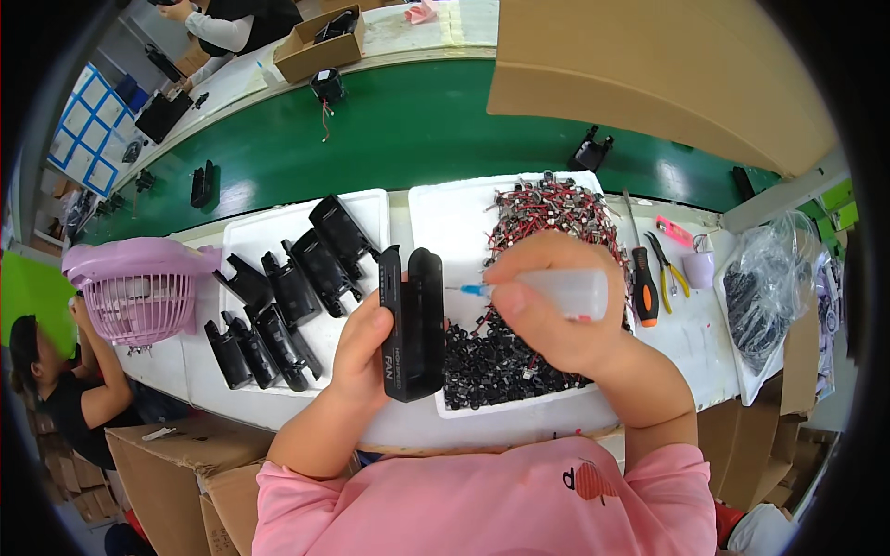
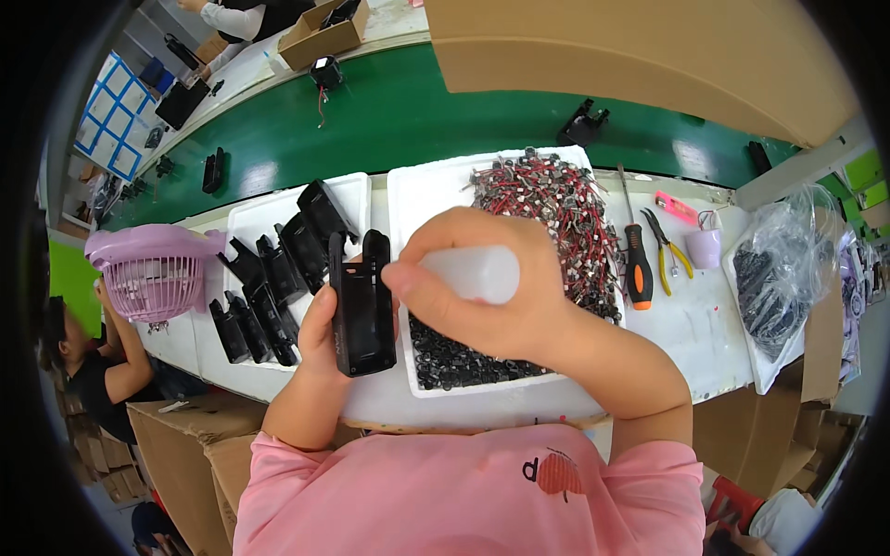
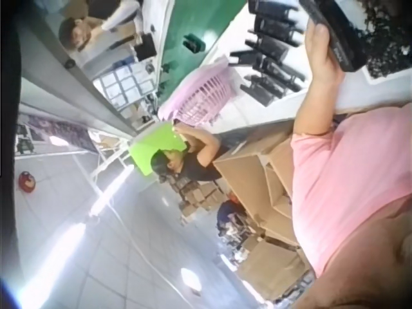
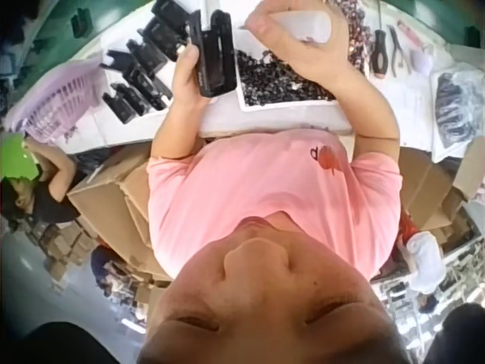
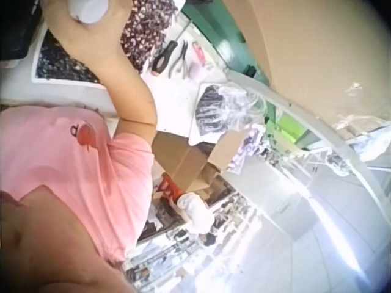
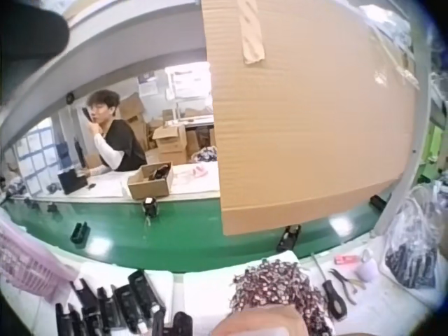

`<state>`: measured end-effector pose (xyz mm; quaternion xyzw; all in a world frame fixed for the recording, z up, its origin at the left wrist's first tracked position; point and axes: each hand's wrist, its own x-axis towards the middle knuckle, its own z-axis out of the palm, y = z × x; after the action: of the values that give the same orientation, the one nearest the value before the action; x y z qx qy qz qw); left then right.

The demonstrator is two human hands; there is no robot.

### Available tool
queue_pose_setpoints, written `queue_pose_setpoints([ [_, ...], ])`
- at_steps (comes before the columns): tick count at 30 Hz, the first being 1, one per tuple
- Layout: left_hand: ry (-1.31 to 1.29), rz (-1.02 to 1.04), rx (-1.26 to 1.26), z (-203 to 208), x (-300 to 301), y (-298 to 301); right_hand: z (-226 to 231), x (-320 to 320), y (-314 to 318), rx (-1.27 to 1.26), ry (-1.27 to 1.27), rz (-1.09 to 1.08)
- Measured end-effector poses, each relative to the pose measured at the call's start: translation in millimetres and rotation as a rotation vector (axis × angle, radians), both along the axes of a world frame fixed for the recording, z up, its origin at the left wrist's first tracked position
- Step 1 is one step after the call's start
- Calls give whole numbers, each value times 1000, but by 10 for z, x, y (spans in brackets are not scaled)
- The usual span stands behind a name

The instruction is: The recorder is assembling electronic housings by applying glue and attaching small internal components.

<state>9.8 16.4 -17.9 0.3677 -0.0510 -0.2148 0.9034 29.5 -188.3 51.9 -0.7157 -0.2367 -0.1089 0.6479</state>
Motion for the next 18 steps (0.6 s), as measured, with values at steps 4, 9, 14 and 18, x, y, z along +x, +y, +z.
queue_pose_setpoints([
  [4,-36,-26,54,37,-11,-37,-59,-19,47,20,-65,-3],
  [9,-69,-63,101,48,-25,-41,-72,-13,66,6,-40,-22],
  [14,-76,-67,131,59,-32,-30,-85,-6,64,-7,-35,-18],
  [18,-80,-76,127,52,-29,-35,-99,-1,37,-85,-27,51],
])
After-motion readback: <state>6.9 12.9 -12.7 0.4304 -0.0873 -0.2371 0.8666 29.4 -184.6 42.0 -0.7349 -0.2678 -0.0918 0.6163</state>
